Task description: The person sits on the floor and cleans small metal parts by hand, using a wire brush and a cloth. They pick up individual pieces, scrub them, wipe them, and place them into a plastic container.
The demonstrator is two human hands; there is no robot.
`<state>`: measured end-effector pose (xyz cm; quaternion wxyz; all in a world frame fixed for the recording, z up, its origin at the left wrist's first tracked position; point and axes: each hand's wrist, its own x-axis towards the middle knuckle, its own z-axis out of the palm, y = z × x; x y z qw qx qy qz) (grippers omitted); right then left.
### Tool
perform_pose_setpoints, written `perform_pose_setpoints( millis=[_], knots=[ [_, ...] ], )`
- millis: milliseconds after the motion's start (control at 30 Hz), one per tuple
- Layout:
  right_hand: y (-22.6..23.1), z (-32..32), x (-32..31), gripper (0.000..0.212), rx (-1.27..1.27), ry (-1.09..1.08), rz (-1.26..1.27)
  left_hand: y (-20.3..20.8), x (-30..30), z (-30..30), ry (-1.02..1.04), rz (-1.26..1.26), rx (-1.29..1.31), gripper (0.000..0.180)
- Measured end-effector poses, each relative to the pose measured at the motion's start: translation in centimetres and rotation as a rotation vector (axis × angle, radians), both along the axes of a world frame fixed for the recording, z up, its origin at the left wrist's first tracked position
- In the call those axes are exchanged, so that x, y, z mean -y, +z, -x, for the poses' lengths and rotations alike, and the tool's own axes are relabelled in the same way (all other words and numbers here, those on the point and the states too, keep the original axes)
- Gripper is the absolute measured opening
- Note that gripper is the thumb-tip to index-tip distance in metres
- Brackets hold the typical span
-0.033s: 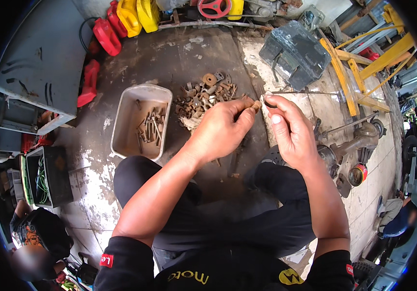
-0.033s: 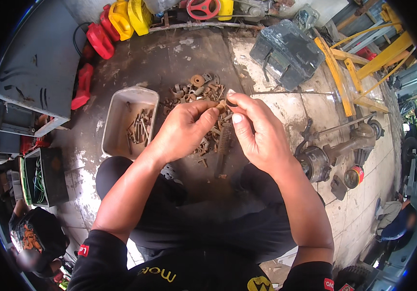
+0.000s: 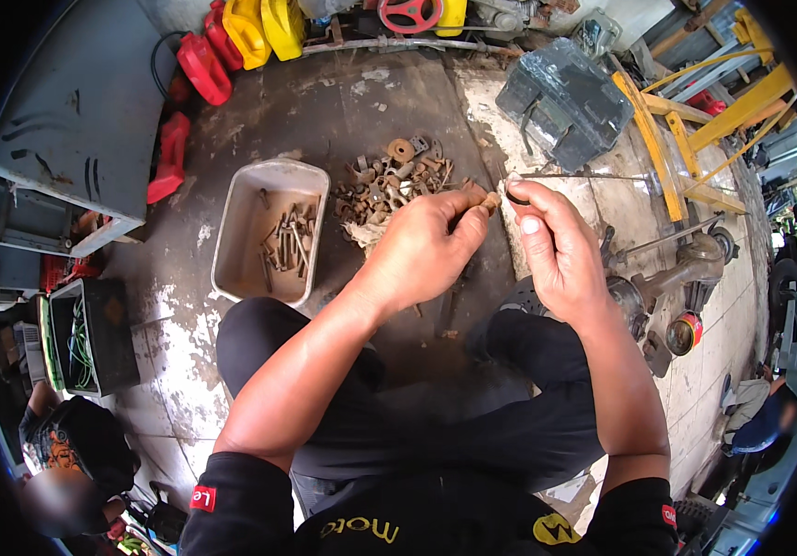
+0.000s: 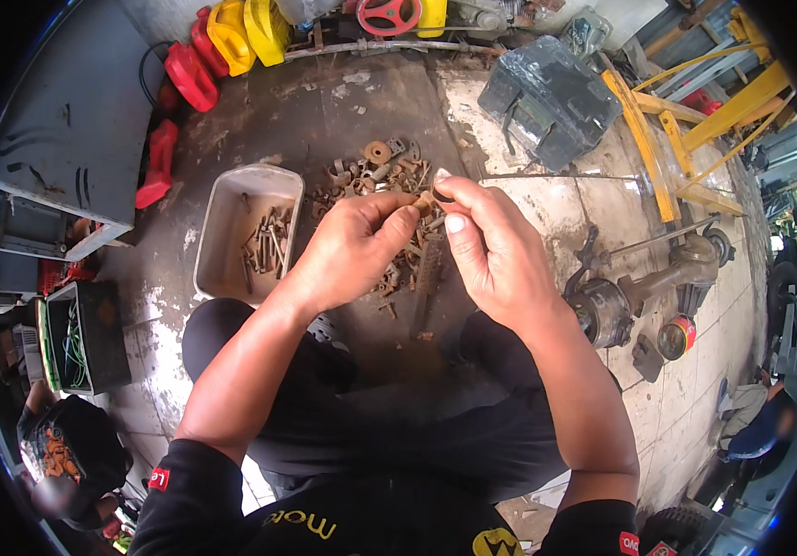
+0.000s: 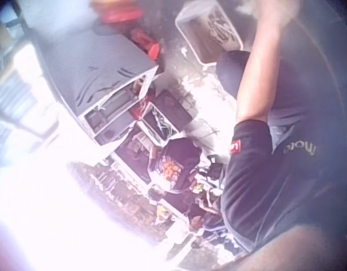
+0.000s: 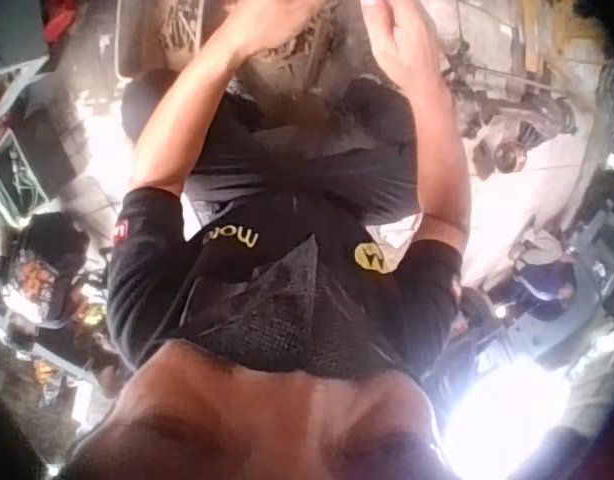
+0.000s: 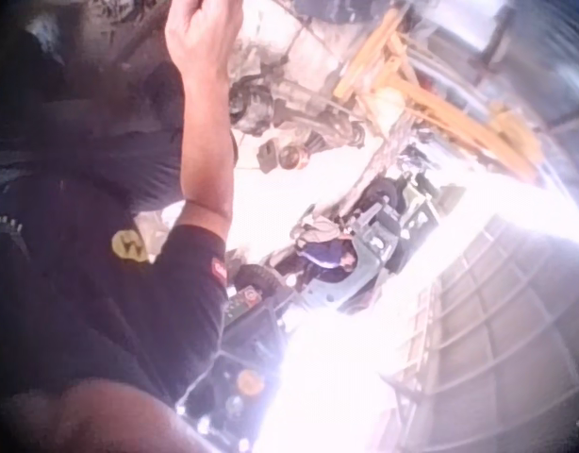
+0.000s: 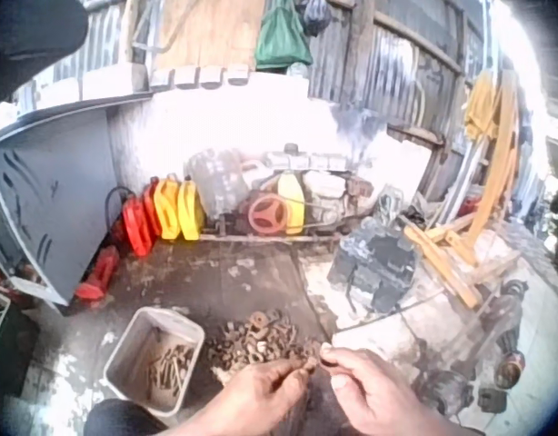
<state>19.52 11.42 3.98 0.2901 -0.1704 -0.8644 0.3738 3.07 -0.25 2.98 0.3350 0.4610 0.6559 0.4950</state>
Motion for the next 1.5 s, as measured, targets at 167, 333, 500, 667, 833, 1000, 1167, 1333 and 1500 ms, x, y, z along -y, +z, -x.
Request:
perform_pose_setpoints(
  millis=[167, 333, 500, 667, 833, 1000, 1167, 1333, 1500],
  knots=[
    [0.0, 0.7, 0.2, 0.023, 0.067, 0.005, -0.118, -0.6, -0.4, 0.1, 0.018, -0.02, -0.05, 0.032],
    [-0.1, 1.7, 0.1, 0.022, 0.183, -0.106, -0.177, -0.6, -0.4, -0.4, -0.153, -0.024, -0.111, 0.028],
    [0.7, 1.7, -1.0, 0.029, 0.073, -0.194, 0.332, -0.7, -0.4, -0.1, -0.016, 0.009, -0.085, 0.032],
    [0.0, 1.2, 0.9, 0.021, 0.032, -0.054, 0.003, -1.1, -0.2, 0.5, -0.039, -0.005, -0.013, 0.036],
    [-1.4, 2.3, -0.6, 0.021, 0.0, -0.113, 0.071, -1.4, -0.4, 0.3, -0.065, -0.023, -0.004, 0.037],
    [-0.9, 2.2, -0.1, 0.021, -0.076, -0.091, 0.152, -1.1, -0.5, 0.4, -0.073, -0.003, 0.08, 0.037],
    [-1.5, 2.5, -2.0, 0.022, 0.02, -0.219, 0.262, -1.7, -0.3, 0.4, -0.08, -0.034, 0.102, 0.035],
    [-0.5, 2.1, -0.9, 0.02, -0.061, 0.024, 0.021, -1.8, -0.4, 0.7, -0.082, -0.102, 0.159, 0.03],
    [-1.5, 1.8, -3.7, 0.022, 0.002, -0.097, 0.127, -1.7, -0.2, 0.3, -0.08, -0.067, 0.245, 0.031]
  ],
)
